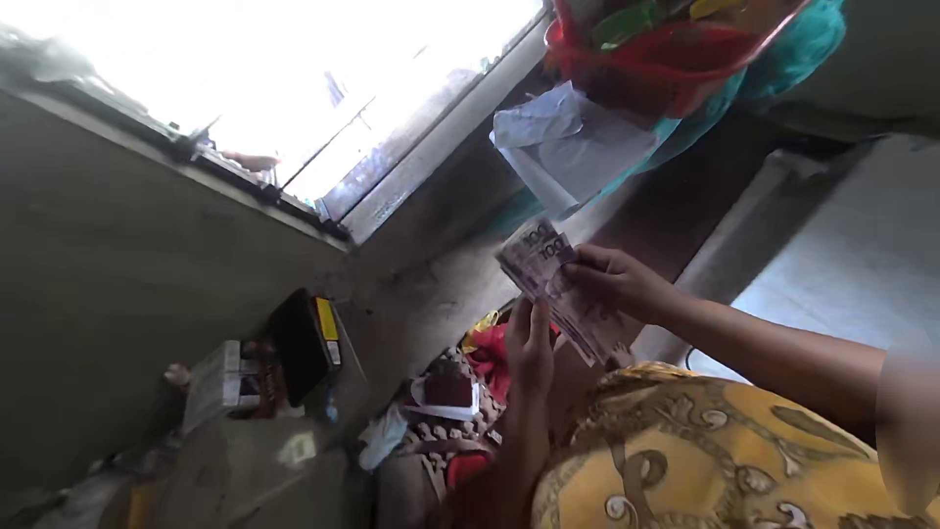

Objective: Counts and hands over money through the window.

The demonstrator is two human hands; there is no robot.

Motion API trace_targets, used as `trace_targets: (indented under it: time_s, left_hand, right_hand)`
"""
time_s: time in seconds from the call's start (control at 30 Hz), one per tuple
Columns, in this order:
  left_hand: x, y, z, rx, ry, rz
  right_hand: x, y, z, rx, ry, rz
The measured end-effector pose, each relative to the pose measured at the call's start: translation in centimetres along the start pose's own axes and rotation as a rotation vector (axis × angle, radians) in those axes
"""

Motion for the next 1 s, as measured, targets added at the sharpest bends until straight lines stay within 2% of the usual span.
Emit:
trace_targets:
  time_s: [0.17, 0.33, 0.47, 0.57, 0.67, 0.8, 1.0]
  left_hand:
    - [0.0, -3.6, 2.8, -0.137, -0.026, -0.081]
    - [-0.7, -5.1, 4.5, -0.091, -0.001, -0.152]
    - [0.6, -3.5, 6.8, 0.073, 0.084, -0.089]
    - [2.4, -1.5, 8.2, 0.057, 0.222, -0.029]
    - [2.6, 0.3, 8.9, 0.057, 0.315, -0.094]
    - [0.0, 1.6, 11.4, 0.109, 0.216, -0.104]
    - [-2.6, 1.3, 15.4, 0.170, 0.048, -0.124]
  right_hand:
    - [0.8, 3.4, 1.2, 0.014, -0.043, 0.009]
    - [1.4, 5.3, 2.2, 0.013, 0.051, -0.044]
    - [1.8, 8.0, 2.5, -0.097, 0.180, -0.102]
    - [2.4, 10.6, 2.3, -0.236, 0.248, -0.207]
    - [2.9, 12.3, 1.7, -0.370, 0.224, -0.225]
    - [3.7, 12.4, 0.8, -0.512, 0.189, -0.135]
    - [3.5, 11.4, 0.7, -0.596, 0.173, -0.045]
Point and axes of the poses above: each hand's wrist, its own z-axis towards the middle knuckle, its own y-axis out of the back of the hand, x = y × z, the point moved 3 cm from there along z, towards the middle knuckle, and after that the axes turned 3 degrees about y, right-handed, at the moved point
